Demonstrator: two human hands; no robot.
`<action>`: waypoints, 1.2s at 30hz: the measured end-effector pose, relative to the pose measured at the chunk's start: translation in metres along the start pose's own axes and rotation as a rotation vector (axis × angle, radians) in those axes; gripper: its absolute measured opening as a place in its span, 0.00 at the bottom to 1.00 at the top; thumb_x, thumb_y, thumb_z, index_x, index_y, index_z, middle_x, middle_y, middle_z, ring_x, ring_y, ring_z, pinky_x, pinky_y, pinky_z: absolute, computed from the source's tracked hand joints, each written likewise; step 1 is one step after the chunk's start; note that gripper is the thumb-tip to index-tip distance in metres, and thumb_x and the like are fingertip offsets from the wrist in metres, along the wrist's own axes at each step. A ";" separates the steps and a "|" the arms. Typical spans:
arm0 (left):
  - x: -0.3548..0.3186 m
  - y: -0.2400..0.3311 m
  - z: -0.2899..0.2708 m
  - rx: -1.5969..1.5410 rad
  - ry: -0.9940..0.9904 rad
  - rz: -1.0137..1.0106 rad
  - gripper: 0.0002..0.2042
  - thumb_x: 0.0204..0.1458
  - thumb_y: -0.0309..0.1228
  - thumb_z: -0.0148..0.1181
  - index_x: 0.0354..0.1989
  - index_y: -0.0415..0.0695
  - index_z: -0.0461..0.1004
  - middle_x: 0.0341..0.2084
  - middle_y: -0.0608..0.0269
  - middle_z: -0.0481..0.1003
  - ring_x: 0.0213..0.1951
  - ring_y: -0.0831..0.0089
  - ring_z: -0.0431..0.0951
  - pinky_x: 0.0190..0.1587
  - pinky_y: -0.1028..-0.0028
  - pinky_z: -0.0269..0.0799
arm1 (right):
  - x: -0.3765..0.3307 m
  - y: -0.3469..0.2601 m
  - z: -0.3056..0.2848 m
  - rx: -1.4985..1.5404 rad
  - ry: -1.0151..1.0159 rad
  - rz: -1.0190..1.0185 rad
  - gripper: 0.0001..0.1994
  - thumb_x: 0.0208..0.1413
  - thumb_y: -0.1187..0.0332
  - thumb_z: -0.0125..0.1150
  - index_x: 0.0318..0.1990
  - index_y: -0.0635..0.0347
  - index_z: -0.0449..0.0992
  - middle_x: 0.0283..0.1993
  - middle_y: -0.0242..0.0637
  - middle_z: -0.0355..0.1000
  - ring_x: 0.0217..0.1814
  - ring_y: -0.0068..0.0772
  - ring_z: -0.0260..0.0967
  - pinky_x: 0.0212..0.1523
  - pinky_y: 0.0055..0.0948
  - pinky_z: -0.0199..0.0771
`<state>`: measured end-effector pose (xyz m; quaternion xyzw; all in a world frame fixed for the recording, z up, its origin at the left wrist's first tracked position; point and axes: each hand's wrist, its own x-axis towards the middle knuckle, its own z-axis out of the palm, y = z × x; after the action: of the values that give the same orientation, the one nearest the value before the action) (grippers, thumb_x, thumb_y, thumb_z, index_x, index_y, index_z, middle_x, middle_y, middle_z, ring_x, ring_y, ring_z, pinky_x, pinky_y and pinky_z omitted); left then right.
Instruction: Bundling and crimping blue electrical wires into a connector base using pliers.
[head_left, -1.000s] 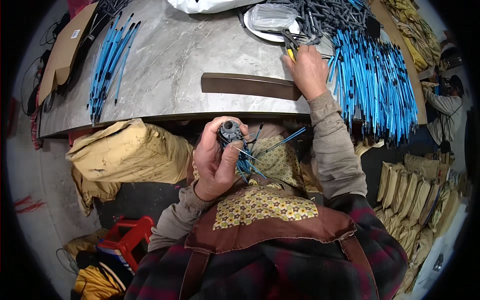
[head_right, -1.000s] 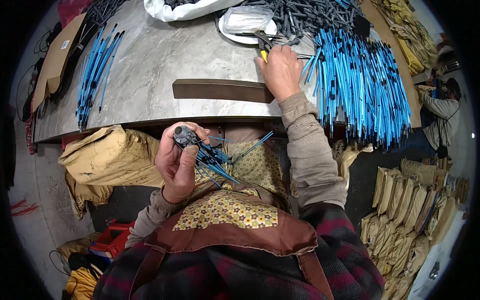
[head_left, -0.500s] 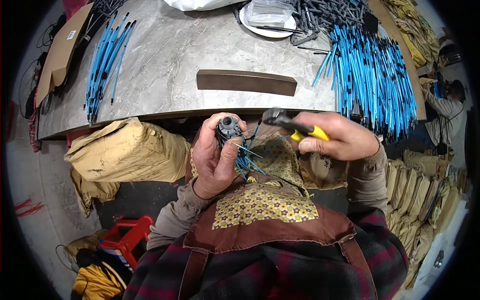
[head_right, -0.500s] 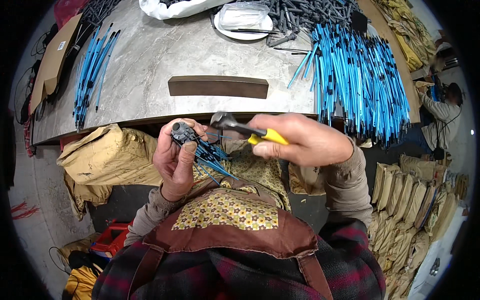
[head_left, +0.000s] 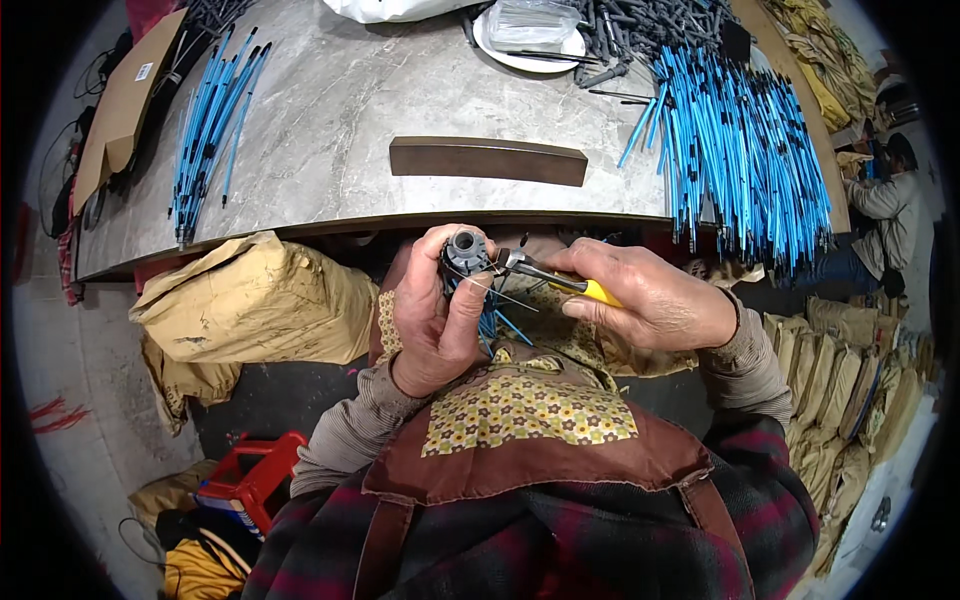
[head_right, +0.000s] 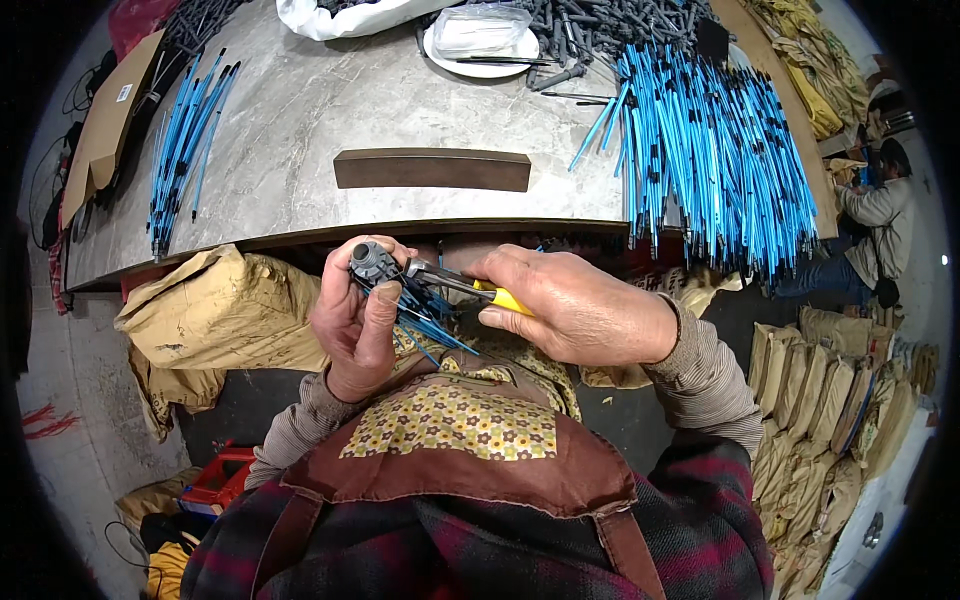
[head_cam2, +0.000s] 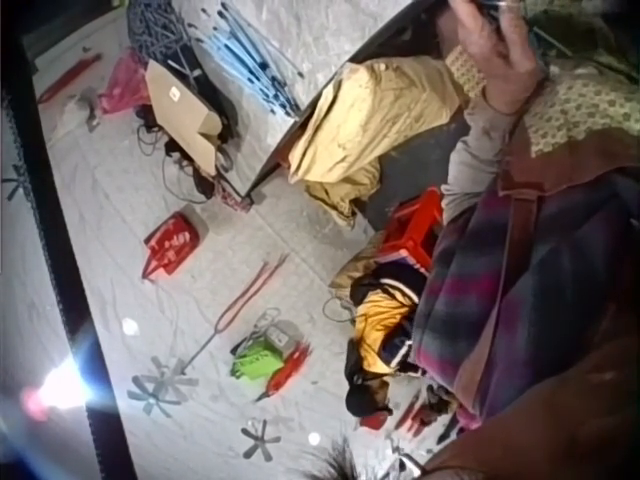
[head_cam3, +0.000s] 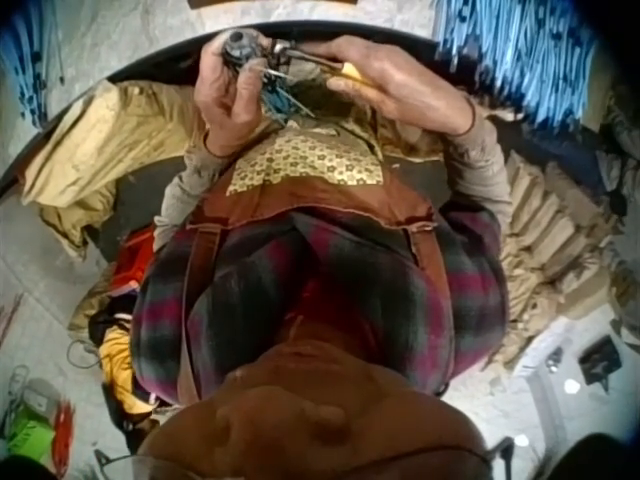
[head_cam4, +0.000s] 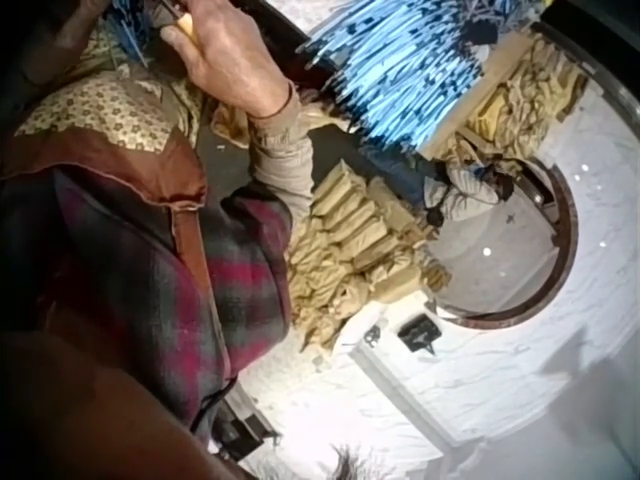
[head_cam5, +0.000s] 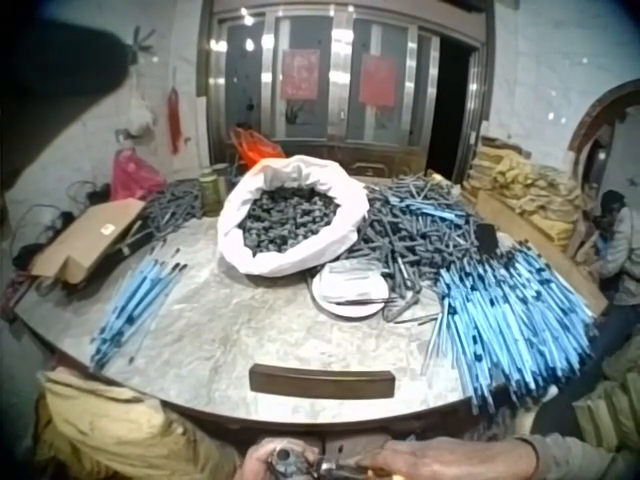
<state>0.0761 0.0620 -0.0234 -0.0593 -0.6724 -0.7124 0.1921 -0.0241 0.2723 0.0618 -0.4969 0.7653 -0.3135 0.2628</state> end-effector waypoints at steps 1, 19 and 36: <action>0.000 0.001 0.001 0.006 0.001 -0.008 0.16 0.59 0.24 0.51 0.55 0.36 0.63 0.44 0.54 0.72 0.47 0.65 0.73 0.56 0.68 0.68 | 0.000 0.000 0.000 -0.011 0.009 0.002 0.17 0.62 0.68 0.56 0.56 0.65 0.66 0.45 0.49 0.72 0.39 0.54 0.72 0.39 0.43 0.71; 0.004 -0.007 0.000 -0.013 0.054 0.053 0.17 0.55 0.23 0.53 0.54 0.37 0.65 0.41 0.57 0.75 0.39 0.70 0.74 0.46 0.73 0.70 | -0.001 -0.003 0.012 0.060 -0.003 0.176 0.13 0.63 0.67 0.59 0.48 0.63 0.67 0.36 0.44 0.71 0.30 0.44 0.67 0.33 0.38 0.67; 0.004 -0.006 0.002 0.033 0.064 0.059 0.17 0.55 0.22 0.54 0.54 0.37 0.65 0.41 0.56 0.75 0.38 0.69 0.74 0.45 0.73 0.70 | 0.001 -0.008 0.007 0.007 0.015 0.095 0.15 0.62 0.69 0.57 0.52 0.67 0.66 0.47 0.48 0.70 0.42 0.49 0.70 0.43 0.41 0.71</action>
<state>0.0701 0.0635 -0.0272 -0.0531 -0.6754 -0.6967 0.2356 -0.0151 0.2674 0.0628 -0.4567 0.7889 -0.3073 0.2733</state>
